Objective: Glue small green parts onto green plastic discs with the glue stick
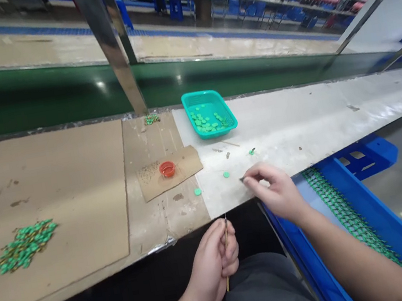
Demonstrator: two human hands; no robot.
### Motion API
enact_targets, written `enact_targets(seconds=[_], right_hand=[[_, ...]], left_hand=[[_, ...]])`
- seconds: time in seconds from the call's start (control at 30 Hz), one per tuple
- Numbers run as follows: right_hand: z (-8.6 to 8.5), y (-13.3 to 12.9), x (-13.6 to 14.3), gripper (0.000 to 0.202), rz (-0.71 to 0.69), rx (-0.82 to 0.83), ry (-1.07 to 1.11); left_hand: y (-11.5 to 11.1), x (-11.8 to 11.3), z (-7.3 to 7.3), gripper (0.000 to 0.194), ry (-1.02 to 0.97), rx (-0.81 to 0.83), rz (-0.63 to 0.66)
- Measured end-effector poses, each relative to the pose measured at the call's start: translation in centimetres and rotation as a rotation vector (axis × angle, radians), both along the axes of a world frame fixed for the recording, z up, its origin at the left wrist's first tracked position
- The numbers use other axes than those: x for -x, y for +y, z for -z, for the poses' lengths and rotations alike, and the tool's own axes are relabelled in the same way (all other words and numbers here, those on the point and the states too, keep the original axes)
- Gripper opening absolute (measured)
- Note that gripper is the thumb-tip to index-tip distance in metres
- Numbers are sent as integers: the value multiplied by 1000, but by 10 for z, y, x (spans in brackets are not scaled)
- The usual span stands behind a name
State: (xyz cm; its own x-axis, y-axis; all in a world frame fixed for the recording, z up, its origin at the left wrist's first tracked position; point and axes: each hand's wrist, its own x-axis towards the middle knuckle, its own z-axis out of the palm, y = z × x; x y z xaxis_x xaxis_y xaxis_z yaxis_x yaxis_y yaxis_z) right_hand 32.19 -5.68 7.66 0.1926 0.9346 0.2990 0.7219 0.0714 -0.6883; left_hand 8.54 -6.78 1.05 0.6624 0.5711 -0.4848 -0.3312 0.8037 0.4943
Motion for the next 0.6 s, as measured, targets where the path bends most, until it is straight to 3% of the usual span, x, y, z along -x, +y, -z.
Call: enact_targets(seconds=[0.1, 0.2, 0.3, 0.37, 0.43, 0.53, 0.6], right_hand=[[-26, 44, -51, 34, 210, -1, -55], [-53, 96, -96, 38, 319, 19, -105], [-66, 120, -107, 29, 362, -24, -160], [-61, 107, -89, 35, 319, -81, -187], [-43, 71, -52, 40, 163, -108, -191], [-7, 5, 20, 48, -387, -259, -256], [11, -27, 61, 60, -528, -395, -238]], left_hand=[[3, 6, -10, 64, -15, -72, -34], [5, 12, -23, 61, -32, -137, -84], [7, 19, -37, 63, -41, -193, -135], [10, 24, -46, 66, -39, -216, -185], [13, 28, -55, 68, -38, -219, -239], [14, 28, -65, 65, -31, -212, -328], [9, 22, -68, 60, -4, -221, -373]])
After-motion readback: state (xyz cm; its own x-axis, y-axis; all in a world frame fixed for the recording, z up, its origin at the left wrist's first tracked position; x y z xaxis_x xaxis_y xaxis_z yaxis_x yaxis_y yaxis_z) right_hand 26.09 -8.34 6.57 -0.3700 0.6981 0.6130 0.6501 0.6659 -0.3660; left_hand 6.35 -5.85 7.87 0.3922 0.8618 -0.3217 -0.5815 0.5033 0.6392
